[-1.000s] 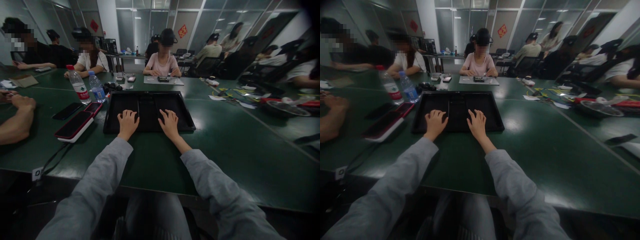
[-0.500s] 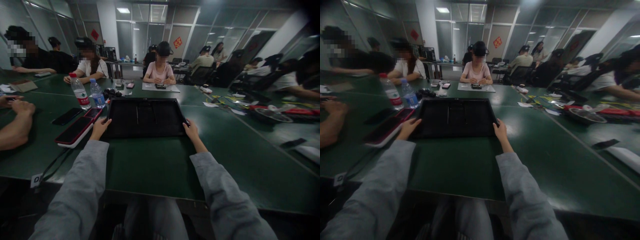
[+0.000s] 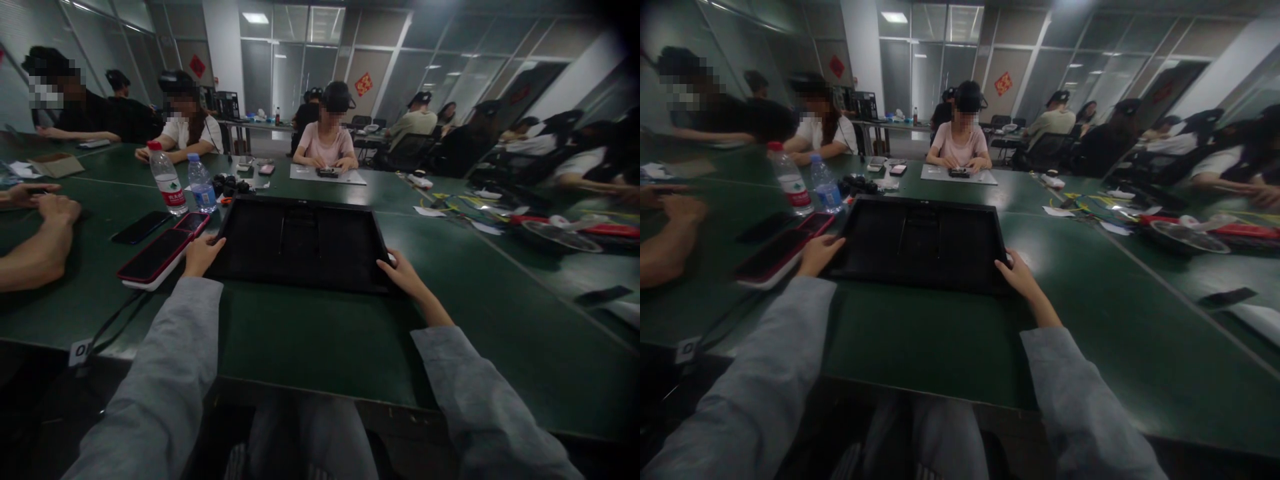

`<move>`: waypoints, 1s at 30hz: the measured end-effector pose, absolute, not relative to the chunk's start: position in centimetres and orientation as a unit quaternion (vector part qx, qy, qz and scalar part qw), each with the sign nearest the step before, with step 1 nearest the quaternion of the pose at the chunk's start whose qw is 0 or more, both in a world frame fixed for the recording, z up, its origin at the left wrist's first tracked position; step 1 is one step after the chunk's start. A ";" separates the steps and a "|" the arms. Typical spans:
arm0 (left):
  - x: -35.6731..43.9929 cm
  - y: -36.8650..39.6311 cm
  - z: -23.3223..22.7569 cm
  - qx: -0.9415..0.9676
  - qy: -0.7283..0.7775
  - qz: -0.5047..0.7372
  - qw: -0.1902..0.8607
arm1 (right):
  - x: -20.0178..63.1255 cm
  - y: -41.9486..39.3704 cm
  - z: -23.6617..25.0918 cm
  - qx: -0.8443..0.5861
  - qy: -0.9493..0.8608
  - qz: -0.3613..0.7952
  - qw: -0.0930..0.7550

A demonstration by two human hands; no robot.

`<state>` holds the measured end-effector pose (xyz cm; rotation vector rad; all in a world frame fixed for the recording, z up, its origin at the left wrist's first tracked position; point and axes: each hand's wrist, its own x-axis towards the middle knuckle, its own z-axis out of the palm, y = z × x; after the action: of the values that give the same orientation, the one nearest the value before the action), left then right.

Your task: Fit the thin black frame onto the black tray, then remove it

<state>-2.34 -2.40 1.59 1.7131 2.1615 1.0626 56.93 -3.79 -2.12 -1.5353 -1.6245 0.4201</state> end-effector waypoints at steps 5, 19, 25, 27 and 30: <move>-2.7 -1.5 0.5 0.572 0.711 0.383 0.142 | 56.1 -2.5 -1.6 -0.608 -0.598 0.248 0.459; -2.2 -2.1 1.3 0.576 0.729 0.352 0.114 | 56.9 -3.5 0.5 -0.573 -0.505 0.424 0.486; -2.3 -2.0 1.3 0.583 0.728 0.344 0.105 | 56.5 -2.6 -0.1 -0.585 -0.500 0.383 0.511; -2.1 -2.1 1.4 0.584 0.728 0.344 0.103 | 56.6 -2.5 0.0 -0.588 -0.483 0.385 0.522; -1.8 -2.2 1.5 0.592 0.731 0.325 0.095 | 57.1 -2.6 0.3 -0.587 -0.466 0.384 0.539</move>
<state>-1.80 -2.24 1.55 1.7568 2.1681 0.9633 57.10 -2.58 0.31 -1.3961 -1.1071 0.9141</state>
